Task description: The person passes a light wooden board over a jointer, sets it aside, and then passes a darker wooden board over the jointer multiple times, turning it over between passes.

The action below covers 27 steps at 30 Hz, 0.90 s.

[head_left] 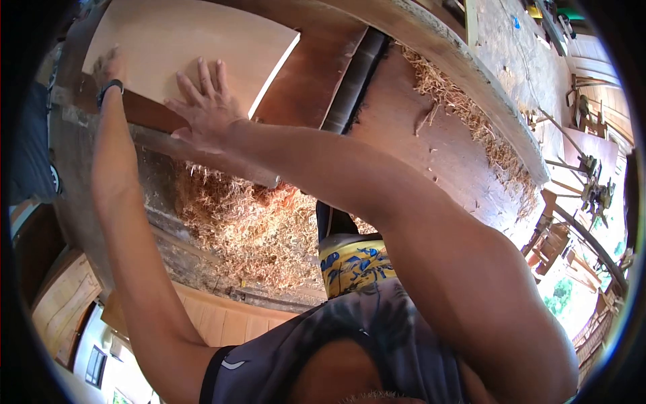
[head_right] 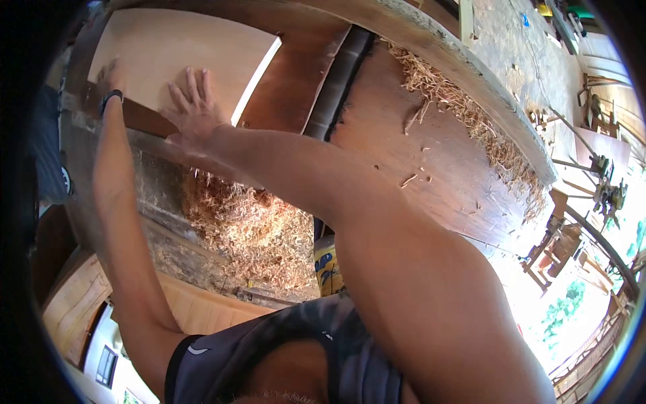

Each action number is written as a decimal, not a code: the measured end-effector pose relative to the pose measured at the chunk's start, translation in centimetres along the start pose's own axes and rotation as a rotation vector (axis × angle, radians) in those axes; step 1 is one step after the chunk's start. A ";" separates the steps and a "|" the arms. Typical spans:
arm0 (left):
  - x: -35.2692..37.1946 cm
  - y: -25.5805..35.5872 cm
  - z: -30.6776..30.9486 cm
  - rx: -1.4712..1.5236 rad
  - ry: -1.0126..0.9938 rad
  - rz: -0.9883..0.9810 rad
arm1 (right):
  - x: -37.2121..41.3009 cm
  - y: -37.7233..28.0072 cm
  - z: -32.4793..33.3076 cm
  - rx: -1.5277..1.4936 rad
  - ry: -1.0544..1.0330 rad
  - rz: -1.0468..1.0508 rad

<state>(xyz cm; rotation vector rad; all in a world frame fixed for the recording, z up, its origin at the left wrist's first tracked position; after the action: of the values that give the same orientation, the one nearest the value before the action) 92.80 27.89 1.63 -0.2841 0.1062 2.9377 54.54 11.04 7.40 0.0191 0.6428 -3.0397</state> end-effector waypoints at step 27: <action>53.3 1.2 19.5 1.072 -0.591 0.903 | 31.9 -13.0 -5.1 -1.756 -0.940 -1.140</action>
<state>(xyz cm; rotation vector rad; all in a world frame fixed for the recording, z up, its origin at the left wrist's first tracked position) 37.64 38.01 10.34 0.9905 2.0156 2.9546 22.25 24.01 7.34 -1.9370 3.1575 -1.1072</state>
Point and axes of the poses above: each hand's wrist, its own x-axis away from the middle knuckle, its own z-axis out of the back of the hand, y = z × x, the point moved 5 cm from there along -x, towards the middle knuckle
